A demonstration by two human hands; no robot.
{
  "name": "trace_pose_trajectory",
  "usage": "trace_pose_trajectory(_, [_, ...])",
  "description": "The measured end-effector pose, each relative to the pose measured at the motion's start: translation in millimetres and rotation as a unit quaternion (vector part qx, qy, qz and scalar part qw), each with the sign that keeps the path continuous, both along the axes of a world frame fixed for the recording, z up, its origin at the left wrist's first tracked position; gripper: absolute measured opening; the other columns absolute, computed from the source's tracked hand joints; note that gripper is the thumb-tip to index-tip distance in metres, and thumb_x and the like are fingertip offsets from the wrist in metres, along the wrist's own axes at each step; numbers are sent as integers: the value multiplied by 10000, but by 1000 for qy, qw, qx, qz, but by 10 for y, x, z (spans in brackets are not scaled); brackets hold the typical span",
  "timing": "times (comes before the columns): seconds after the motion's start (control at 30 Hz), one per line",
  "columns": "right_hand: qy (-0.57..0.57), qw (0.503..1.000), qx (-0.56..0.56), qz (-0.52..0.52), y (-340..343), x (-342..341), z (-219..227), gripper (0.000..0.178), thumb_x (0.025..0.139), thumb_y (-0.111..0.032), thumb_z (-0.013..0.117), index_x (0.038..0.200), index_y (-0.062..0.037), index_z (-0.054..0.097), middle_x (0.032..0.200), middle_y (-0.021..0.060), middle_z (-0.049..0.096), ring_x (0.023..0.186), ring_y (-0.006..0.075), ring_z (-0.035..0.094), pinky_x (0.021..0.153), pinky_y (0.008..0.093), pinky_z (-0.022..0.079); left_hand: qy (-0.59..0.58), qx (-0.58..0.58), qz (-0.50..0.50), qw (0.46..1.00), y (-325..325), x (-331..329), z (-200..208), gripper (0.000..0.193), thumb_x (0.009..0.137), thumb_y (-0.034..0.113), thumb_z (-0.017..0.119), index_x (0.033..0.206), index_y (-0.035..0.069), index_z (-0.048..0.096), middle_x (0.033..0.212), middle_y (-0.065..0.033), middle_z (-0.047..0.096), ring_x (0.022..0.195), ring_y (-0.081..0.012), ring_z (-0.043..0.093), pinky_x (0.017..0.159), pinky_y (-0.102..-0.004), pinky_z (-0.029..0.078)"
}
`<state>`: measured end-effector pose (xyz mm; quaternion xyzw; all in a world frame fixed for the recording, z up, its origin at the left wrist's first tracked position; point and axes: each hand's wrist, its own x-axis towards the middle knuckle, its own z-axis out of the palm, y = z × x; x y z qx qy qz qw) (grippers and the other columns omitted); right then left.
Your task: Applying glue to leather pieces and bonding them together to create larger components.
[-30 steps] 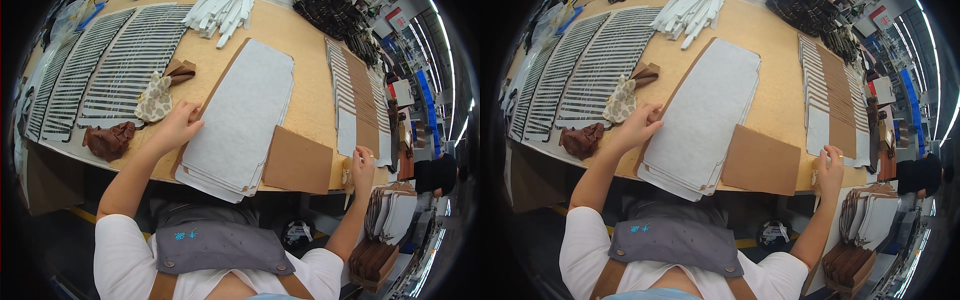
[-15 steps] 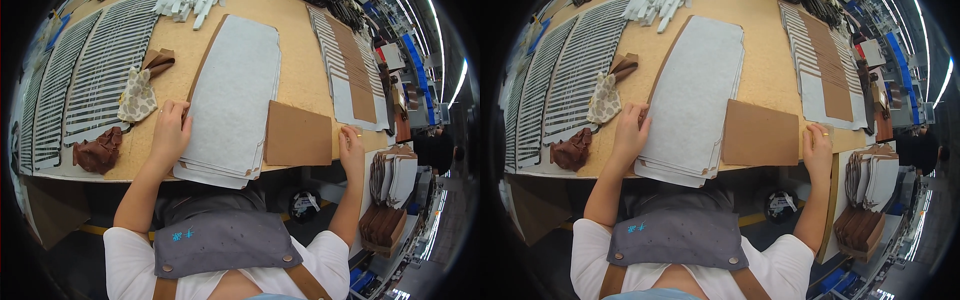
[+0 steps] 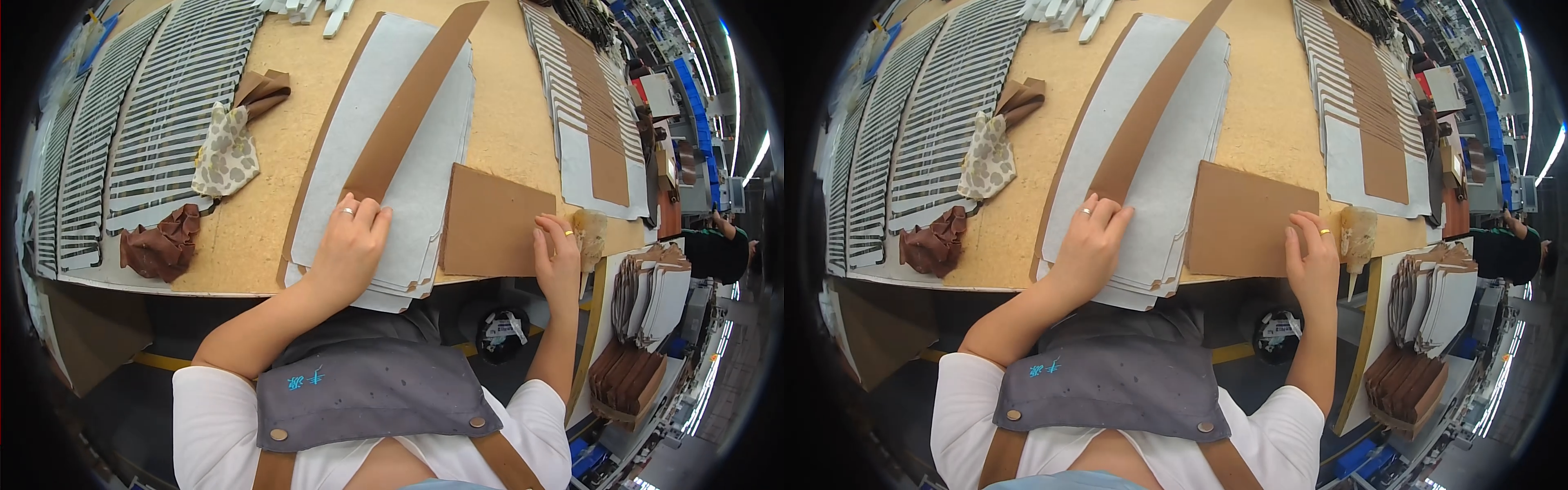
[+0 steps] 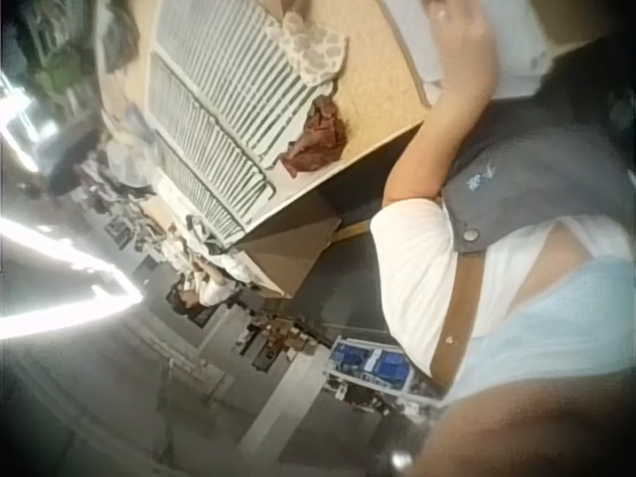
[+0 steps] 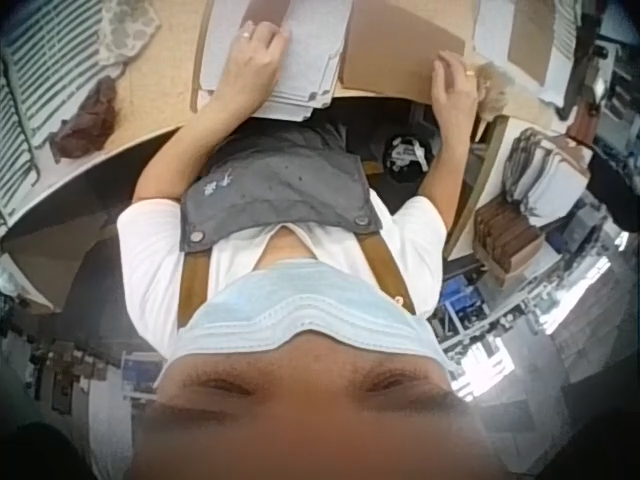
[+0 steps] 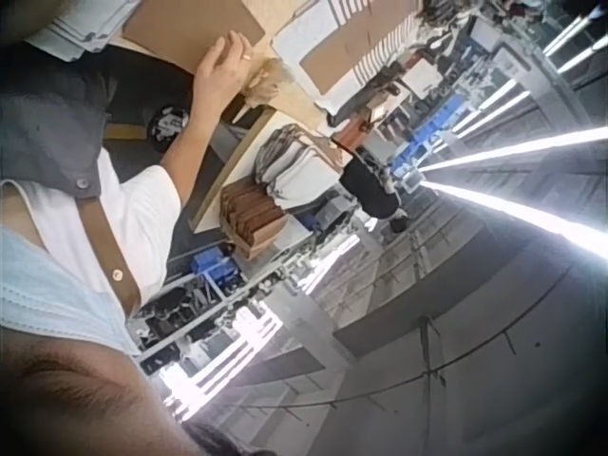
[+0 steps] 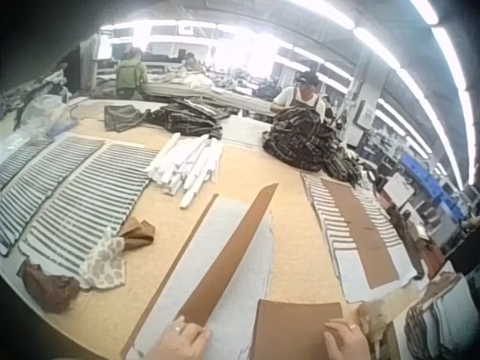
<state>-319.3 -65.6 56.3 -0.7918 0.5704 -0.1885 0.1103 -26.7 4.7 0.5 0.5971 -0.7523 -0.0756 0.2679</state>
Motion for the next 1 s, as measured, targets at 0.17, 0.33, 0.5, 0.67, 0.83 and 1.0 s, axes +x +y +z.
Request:
trace_pose_trajectory(0.17, [-24,999,30,9,43,117,-111,192,870,-100,567,1026,4,606,1096,159,601,1003,331,583,858,383,463,2,-2,-28,1000,28,-25,-28,378,720,-65,518,1095,-76,566,949,-151,504,917,-335,531,1018,-477,386])
trace_pose_trajectory(0.33, [-30,995,-13,93,122,414,-332,315,858,-91,577,1157,8,571,1229,167,553,1155,313,514,957,398,414,2,-4,-39,999,62,-31,-55,380,729,-53,520,1105,-96,555,975,-154,501,914,-323,529,1012,-484,388])
trace_pose_trajectory(0.5, [46,991,-23,120,185,579,-541,414,875,-137,543,1273,-26,514,1351,137,489,1296,316,406,1080,475,260,20,-1,-40,999,102,-18,-68,384,734,-48,518,1114,-93,553,1006,-157,496,937,-326,519,1021,-486,382])
trace_pose_trajectory(0.67, [24,992,-9,122,119,507,-445,419,882,-121,536,1288,-27,497,1364,149,471,1303,325,395,1082,467,263,84,-32,-21,996,125,35,-93,424,703,-75,545,1126,-48,568,1119,-160,468,1014,-350,496,967,-457,411])
trace_pose_trajectory(0.83, [-5,982,-155,-107,-211,-318,-118,379,908,-115,529,1259,23,489,1348,195,465,1242,353,442,1040,423,335,106,-20,48,993,150,264,113,375,759,-67,555,1128,-6,573,1203,-175,446,963,-334,530,846,-403,468])
trace_pose_trajectory(1.0, [190,921,10,-340,-402,-1293,-29,514,940,-362,469,1262,39,483,1215,253,548,1120,398,527,953,407,405,271,136,96,948,135,674,250,297,845,-4,516,1141,-16,540,1039,-201,547,832,-322,593,757,-372,486])
